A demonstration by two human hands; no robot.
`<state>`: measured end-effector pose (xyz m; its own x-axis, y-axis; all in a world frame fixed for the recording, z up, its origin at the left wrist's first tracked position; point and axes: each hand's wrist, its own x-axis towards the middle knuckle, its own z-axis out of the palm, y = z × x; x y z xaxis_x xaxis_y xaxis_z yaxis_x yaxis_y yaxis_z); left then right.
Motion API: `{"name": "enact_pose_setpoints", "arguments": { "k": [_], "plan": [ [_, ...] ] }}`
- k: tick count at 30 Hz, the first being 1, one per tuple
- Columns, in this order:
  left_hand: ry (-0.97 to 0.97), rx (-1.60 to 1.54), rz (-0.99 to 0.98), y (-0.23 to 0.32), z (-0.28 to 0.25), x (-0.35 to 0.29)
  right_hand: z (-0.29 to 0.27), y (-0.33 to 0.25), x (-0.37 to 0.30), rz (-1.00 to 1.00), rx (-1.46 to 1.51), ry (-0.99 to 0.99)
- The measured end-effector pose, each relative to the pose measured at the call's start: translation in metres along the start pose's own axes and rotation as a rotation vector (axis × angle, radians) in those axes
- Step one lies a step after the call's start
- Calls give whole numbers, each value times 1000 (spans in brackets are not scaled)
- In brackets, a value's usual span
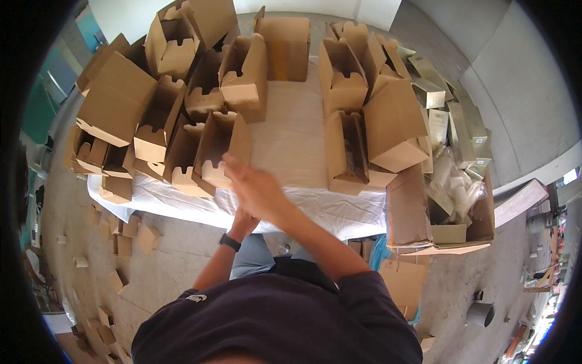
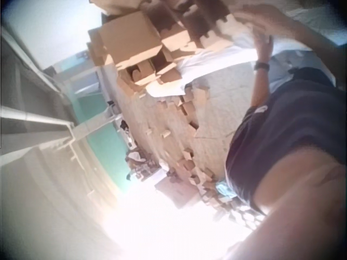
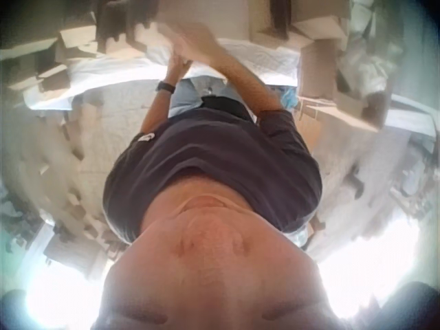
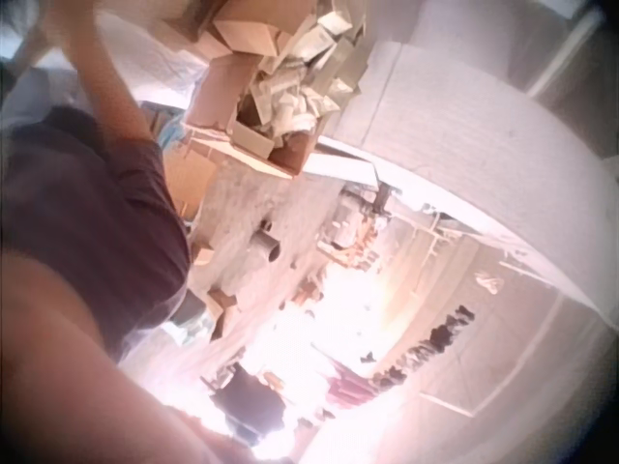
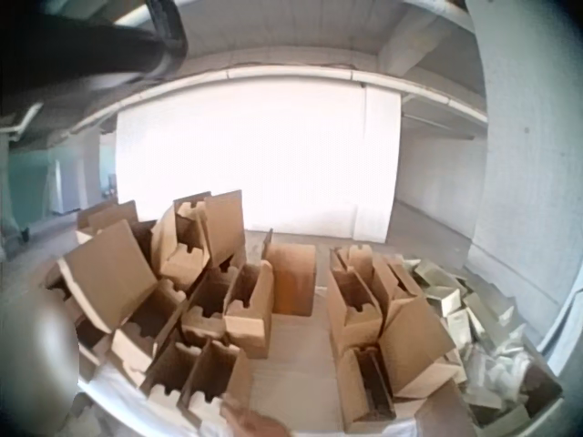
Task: The person removes white cylindrical bottles from plastic bags and places them into individual cardboard boxes on a table.
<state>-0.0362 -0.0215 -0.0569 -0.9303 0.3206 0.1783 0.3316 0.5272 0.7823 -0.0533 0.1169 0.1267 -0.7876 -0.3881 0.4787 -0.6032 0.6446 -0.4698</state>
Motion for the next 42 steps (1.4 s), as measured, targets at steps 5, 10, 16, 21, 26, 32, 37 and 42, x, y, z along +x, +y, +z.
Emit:
{"name": "enact_pose_setpoints", "arguments": {
  "k": [5,10,16,21,26,32,37,42],
  "plan": [
    [-100,-118,-110,-11,-1,-23,49,-22,11,-68,-96,-57],
    [-4,-6,-36,12,-14,-35,48,-5,8,61,-129,-13],
    [143,-37,143,29,-25,-25,13,17,1,181,-127,62],
    [324,-80,118,38,-37,-18,-28,38,-13,68,81,234],
    [502,-427,-3,42,-40,-15,-55,77,-28,-65,105,225],
    [429,-661,52,56,-50,19,-71,88,-37,-69,231,182],
    [365,-558,30,62,-66,56,-71,103,-38,-131,108,162],
    [196,-679,-87,67,-61,42,-56,94,-48,106,174,284]
  ]
}}
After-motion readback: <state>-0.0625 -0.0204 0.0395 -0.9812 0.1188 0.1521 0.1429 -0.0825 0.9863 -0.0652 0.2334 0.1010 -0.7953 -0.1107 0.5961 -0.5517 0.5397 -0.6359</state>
